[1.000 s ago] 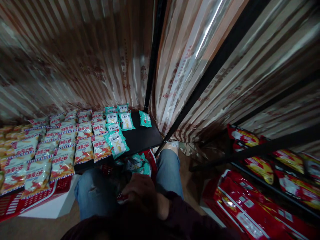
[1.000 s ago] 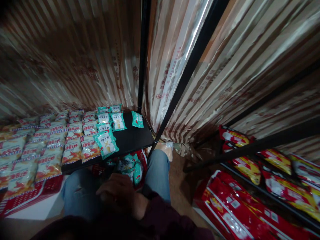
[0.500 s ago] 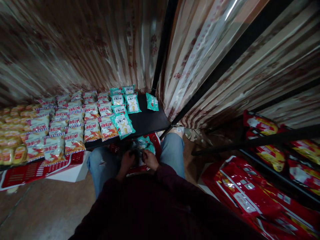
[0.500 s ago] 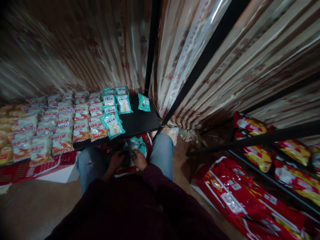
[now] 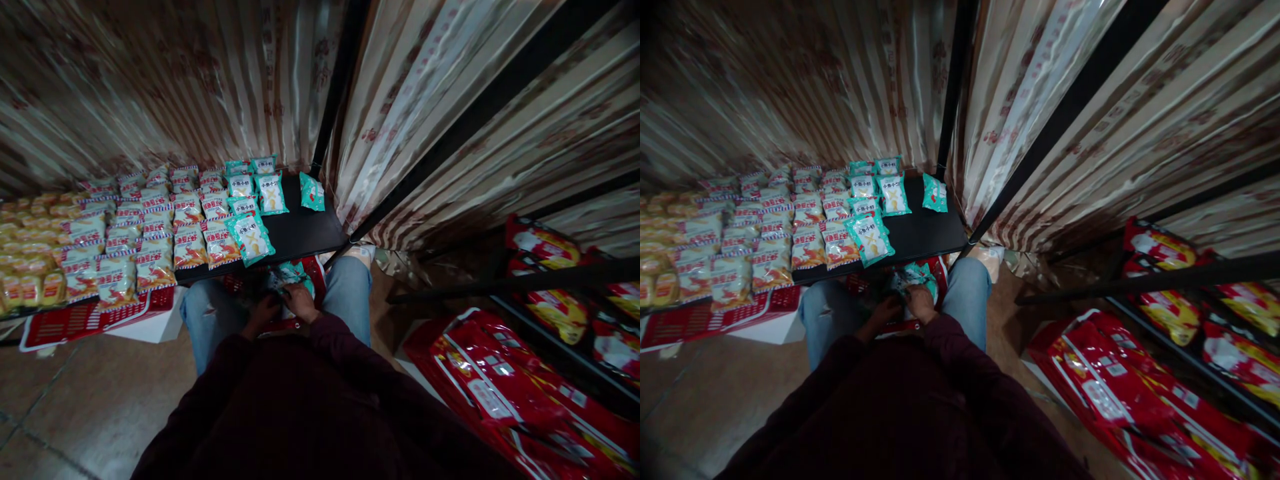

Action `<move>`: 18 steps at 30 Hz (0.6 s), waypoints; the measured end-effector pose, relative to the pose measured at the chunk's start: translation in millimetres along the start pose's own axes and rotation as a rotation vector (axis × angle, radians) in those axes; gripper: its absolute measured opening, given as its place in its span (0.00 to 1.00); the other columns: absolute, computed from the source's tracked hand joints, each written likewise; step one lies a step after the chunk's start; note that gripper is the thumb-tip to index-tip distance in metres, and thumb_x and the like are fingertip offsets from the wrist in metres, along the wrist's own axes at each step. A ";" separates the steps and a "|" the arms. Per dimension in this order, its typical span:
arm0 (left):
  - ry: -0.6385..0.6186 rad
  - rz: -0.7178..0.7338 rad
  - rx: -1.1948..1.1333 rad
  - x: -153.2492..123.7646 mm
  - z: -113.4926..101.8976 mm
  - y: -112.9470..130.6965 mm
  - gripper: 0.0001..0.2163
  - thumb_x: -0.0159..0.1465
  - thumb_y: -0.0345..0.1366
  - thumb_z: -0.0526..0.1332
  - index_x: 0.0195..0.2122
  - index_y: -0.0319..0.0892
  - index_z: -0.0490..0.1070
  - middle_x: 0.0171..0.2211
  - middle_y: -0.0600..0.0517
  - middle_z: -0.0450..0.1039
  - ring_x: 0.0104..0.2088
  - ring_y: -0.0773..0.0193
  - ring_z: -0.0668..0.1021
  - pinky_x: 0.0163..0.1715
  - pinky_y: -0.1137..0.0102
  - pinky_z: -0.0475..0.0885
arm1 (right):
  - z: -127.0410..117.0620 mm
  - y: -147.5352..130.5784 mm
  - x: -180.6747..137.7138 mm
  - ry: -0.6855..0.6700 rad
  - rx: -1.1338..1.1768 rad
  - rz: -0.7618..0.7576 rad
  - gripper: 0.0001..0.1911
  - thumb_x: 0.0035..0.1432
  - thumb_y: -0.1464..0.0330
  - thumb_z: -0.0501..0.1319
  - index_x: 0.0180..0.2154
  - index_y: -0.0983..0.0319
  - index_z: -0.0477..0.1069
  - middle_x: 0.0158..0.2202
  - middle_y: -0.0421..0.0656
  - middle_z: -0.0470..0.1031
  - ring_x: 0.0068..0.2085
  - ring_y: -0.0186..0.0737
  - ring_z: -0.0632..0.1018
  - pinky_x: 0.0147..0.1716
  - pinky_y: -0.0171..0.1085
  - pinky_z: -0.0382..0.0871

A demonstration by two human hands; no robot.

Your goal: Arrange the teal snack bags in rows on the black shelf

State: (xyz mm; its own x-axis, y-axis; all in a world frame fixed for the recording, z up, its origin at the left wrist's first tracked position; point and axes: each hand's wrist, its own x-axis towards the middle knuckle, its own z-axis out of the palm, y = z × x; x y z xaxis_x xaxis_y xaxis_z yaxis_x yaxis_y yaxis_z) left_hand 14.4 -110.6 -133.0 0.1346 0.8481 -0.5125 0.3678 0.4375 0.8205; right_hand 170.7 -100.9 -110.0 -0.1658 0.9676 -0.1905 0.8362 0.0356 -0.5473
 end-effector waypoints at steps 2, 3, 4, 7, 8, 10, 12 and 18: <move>-0.037 0.005 0.047 -1.8 3.1 -1.9 0.18 0.52 0.30 0.63 0.46 0.39 0.72 0.47 0.45 0.76 0.48 0.57 0.76 0.49 0.64 0.70 | 2.7 2.0 0.9 0.007 0.019 -0.003 0.12 0.59 0.70 0.58 0.43 0.62 0.77 0.45 0.48 0.79 0.48 0.45 0.76 0.52 0.40 0.63; -0.049 0.003 0.075 -2.5 4.3 -2.8 0.19 0.52 0.29 0.63 0.47 0.39 0.71 0.48 0.45 0.75 0.49 0.57 0.76 0.50 0.64 0.70 | 4.2 2.9 1.7 0.015 0.031 -0.003 0.12 0.59 0.70 0.58 0.43 0.61 0.77 0.45 0.47 0.79 0.48 0.44 0.76 0.53 0.40 0.63; -0.059 0.003 0.101 -3.1 5.3 -3.6 0.20 0.52 0.29 0.63 0.48 0.39 0.71 0.49 0.44 0.75 0.49 0.56 0.75 0.50 0.63 0.69 | 5.7 3.7 2.8 0.028 0.047 -0.002 0.12 0.59 0.70 0.58 0.42 0.61 0.77 0.45 0.47 0.79 0.48 0.44 0.75 0.53 0.40 0.63; -0.085 0.001 0.173 -3.3 7.8 -5.6 0.20 0.53 0.32 0.63 0.49 0.37 0.69 0.48 0.43 0.74 0.49 0.56 0.75 0.50 0.62 0.69 | 10.4 6.3 6.9 0.079 0.111 0.017 0.11 0.58 0.71 0.59 0.41 0.61 0.78 0.45 0.46 0.79 0.50 0.44 0.75 0.55 0.40 0.62; -0.095 -0.001 0.195 -3.1 8.5 -6.1 0.20 0.53 0.32 0.62 0.49 0.37 0.69 0.48 0.42 0.74 0.48 0.55 0.75 0.50 0.62 0.69 | 11.9 7.6 8.4 0.097 0.134 0.029 0.11 0.58 0.71 0.58 0.40 0.60 0.78 0.44 0.46 0.79 0.50 0.43 0.75 0.55 0.41 0.62; -0.115 -0.002 0.232 -2.8 9.6 -6.5 0.21 0.54 0.34 0.63 0.50 0.37 0.68 0.49 0.42 0.73 0.49 0.55 0.75 0.50 0.63 0.69 | 14.4 11.3 11.3 0.130 0.174 0.063 0.14 0.57 0.75 0.55 0.39 0.61 0.78 0.44 0.46 0.79 0.49 0.43 0.75 0.54 0.41 0.63; -0.140 -0.001 0.263 -3.3 10.0 -5.8 0.23 0.54 0.36 0.63 0.51 0.37 0.67 0.50 0.42 0.73 0.50 0.55 0.74 0.49 0.64 0.69 | 16.2 16.0 13.6 0.160 0.209 0.106 0.18 0.53 0.79 0.53 0.39 0.61 0.78 0.45 0.47 0.79 0.50 0.42 0.76 0.54 0.40 0.64; -0.199 -0.002 0.335 -7.9 10.0 1.6 0.25 0.56 0.40 0.64 0.53 0.36 0.66 0.51 0.38 0.72 0.49 0.53 0.76 0.47 0.65 0.69 | 21.9 21.9 15.8 0.179 0.329 0.184 0.25 0.40 0.83 0.53 0.38 0.61 0.78 0.44 0.43 0.79 0.45 0.39 0.78 0.48 0.37 0.70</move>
State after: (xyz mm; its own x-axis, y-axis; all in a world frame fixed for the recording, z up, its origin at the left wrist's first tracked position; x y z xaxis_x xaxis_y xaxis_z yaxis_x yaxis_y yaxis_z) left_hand 23.2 -119.6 -130.1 0.2971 0.7587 -0.5797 0.6437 0.2893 0.7085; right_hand 175.0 -90.2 -142.9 0.0888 0.9796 -0.1803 0.6273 -0.1956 -0.7538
